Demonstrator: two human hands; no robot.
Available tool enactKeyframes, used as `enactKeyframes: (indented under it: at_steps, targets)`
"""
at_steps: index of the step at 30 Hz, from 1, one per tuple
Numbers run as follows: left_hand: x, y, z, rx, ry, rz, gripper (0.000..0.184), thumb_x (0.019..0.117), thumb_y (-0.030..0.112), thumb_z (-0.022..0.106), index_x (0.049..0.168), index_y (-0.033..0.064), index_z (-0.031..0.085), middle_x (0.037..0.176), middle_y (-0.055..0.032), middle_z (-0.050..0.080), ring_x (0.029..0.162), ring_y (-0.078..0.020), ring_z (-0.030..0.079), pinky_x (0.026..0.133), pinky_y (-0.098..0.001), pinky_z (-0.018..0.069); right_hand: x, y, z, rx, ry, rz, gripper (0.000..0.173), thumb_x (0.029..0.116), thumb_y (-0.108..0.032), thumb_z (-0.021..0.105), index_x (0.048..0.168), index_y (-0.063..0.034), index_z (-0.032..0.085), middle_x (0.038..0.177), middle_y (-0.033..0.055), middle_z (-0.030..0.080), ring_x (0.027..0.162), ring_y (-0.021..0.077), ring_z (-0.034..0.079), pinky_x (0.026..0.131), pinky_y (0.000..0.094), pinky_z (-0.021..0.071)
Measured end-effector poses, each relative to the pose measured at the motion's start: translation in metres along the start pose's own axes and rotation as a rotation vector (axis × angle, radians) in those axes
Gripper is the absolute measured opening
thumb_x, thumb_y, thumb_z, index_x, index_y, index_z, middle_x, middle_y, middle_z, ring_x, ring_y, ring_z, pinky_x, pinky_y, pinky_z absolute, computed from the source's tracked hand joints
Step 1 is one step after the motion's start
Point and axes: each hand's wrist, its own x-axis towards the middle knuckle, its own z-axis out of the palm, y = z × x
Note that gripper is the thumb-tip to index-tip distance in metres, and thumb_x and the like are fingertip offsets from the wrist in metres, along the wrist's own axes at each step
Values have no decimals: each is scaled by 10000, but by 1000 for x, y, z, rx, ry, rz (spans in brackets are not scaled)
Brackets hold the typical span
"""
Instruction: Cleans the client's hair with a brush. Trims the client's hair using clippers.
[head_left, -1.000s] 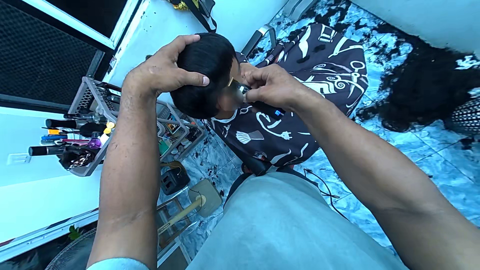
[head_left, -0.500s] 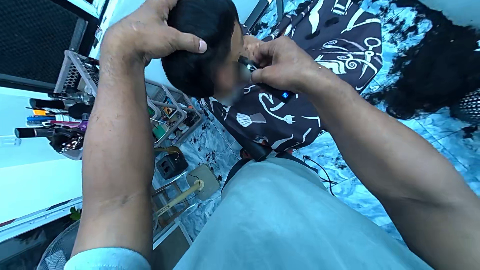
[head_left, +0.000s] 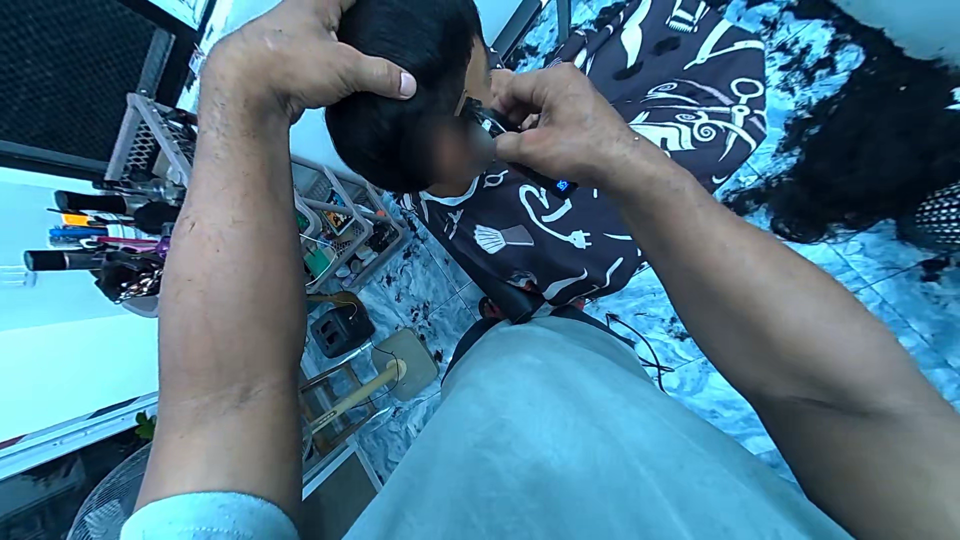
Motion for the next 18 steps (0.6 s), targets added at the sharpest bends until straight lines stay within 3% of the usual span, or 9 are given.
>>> enactKeyframes:
  at_steps: [2, 5, 9, 12, 15, 18]
  targets:
    - [0, 0, -1, -6, -3, 8, 623, 804, 295, 836, 1368, 216, 583, 1251, 12, 686, 1091, -55, 689, 934, -278, 597, 0, -1, 0, 26, -2, -5, 235, 861, -230, 760, 1053, -103, 713, 982, 39, 695, 803, 117, 686, 713, 345, 608]
    - [2, -1, -1, -19, -7, 15, 621, 806, 286, 839, 1369, 216, 585, 1248, 17, 692, 1093, -58, 691, 936, -277, 598, -1, 0, 0, -45, 1, 3, 219, 847, -235, 748, 1006, -92, 699, 1026, 63, 662, 873, 158, 662, 773, 406, 573]
    - [1, -1, -1, -21, -2, 15, 626, 801, 283, 840, 1371, 213, 590, 1243, 18, 697, 1089, -59, 696, 932, -278, 602, -1, -1, 0, 37, 13, -24, 244, 851, -230, 766, 1060, -112, 723, 988, 22, 712, 824, 100, 688, 732, 331, 601]
    - [2, -3, -1, -28, -10, 21, 659, 794, 282, 848, 1390, 226, 571, 1263, 19, 688, 1101, -62, 693, 938, -285, 603, -1, 0, 1, -9, 21, -15, 225, 832, -231, 753, 1002, -92, 700, 1002, 54, 657, 867, 149, 647, 765, 391, 556]
    - [3, -3, -1, -55, -18, 40, 650, 798, 260, 850, 1385, 218, 574, 1268, 18, 690, 1108, -69, 695, 937, -283, 607, -2, -2, 0, 128, 26, -4, 231, 863, -198, 775, 1060, -94, 715, 951, 37, 713, 746, 111, 704, 663, 320, 632]
    - [3, -5, -2, -65, -25, 55, 654, 792, 250, 854, 1384, 228, 577, 1279, 11, 683, 1117, -77, 692, 940, -291, 608, -1, 1, 0, -28, 9, -16, 218, 836, -229, 753, 1000, -96, 701, 1015, 56, 663, 864, 155, 659, 766, 409, 569]
